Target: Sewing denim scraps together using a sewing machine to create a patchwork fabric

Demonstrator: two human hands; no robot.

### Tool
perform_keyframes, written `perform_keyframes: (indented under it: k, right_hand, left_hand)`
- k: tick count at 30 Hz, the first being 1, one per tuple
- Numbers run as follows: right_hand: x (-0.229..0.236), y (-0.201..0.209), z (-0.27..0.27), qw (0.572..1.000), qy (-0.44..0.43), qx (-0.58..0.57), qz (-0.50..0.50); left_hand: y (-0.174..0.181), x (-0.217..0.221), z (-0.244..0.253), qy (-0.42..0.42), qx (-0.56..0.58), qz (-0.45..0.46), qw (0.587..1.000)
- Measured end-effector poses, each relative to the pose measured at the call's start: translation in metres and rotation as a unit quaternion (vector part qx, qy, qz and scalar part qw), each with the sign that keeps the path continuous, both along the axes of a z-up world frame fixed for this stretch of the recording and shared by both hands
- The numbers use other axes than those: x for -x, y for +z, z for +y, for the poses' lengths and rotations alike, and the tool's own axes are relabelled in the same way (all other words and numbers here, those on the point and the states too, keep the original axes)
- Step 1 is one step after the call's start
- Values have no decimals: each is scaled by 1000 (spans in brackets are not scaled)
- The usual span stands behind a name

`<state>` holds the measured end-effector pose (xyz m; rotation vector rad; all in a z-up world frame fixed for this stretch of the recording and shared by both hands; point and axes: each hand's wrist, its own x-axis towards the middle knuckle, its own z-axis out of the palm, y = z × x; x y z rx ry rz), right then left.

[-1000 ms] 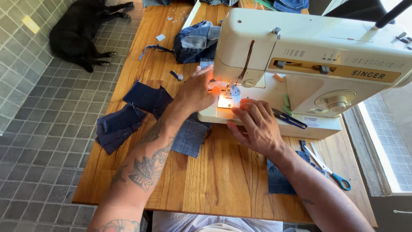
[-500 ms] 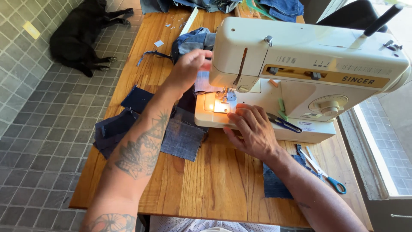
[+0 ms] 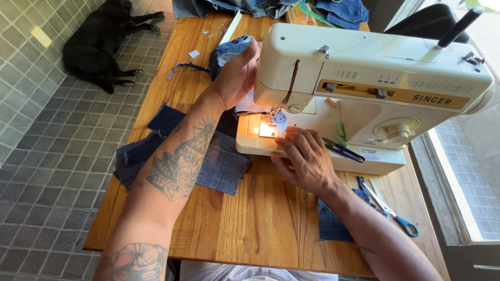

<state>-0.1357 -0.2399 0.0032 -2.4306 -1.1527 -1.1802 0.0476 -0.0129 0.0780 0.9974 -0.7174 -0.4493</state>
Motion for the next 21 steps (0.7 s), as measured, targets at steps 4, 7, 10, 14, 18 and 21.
perform_keyframes:
  k: [4,7,10,14,18,21]
  right_hand:
    - [0,2,0,1000,2,-3,5]
    - [-2,3,1,1000,17,-11,-4]
    - [-7,0,5,993,63,-91,-46]
    - [-9,-14,-5,993,26,-104,-42]
    - [16,13,-15,977,-208,-30,-39]
    - [29,17,-51,918,-362,62,147]
  left_hand:
    - [-19,-13,5,-6,42,86,995]
    - [-30,-4,10,62,-144,-85,984]
    - [-72,-8,18,295,-384,-566,667]
    - [-104,-25,22,238,-340,-459,785]
    - [-72,4,32,250,-528,-423,693]
    - [-55,28,22,274,-581,-333,690]
